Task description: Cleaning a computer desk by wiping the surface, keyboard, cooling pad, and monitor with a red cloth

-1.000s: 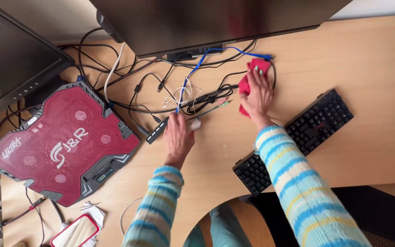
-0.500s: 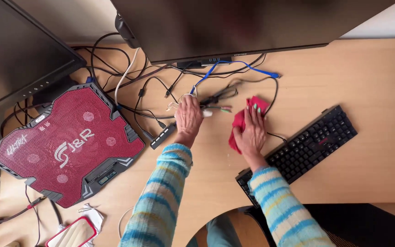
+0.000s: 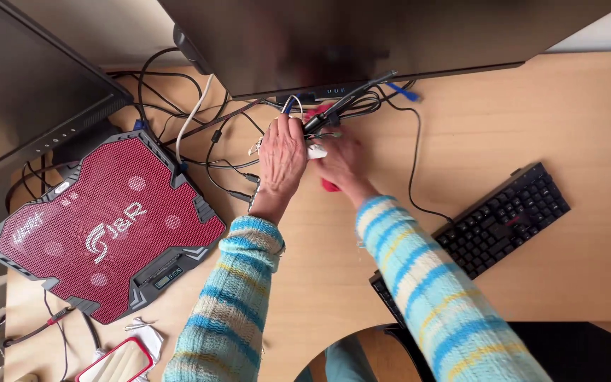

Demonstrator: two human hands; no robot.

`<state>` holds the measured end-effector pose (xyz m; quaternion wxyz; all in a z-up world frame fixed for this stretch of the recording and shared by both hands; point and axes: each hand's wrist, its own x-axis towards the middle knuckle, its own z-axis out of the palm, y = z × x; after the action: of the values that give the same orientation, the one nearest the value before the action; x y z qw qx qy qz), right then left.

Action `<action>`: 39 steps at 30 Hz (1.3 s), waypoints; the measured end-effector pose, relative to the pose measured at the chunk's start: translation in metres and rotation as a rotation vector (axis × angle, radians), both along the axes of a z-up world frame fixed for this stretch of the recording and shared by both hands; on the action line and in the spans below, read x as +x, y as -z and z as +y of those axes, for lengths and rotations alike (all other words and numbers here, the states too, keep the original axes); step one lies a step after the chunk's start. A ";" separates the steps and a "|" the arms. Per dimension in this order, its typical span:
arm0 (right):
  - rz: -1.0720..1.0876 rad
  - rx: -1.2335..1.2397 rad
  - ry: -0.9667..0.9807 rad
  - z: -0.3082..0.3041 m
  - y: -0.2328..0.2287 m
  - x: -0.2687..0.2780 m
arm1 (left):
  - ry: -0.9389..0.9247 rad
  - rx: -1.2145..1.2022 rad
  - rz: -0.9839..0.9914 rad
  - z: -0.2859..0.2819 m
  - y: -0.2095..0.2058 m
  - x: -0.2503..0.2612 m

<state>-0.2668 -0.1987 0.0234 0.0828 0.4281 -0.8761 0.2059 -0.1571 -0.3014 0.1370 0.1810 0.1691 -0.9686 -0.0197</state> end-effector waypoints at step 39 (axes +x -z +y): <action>-0.062 0.029 -0.019 0.131 -0.044 0.127 | -0.398 0.192 0.044 0.067 0.060 0.109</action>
<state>-0.1397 -0.0676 0.0679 0.0471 0.4312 -0.8769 0.2071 -0.0477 -0.2343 0.0765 0.1854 0.3731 -0.9056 -0.0795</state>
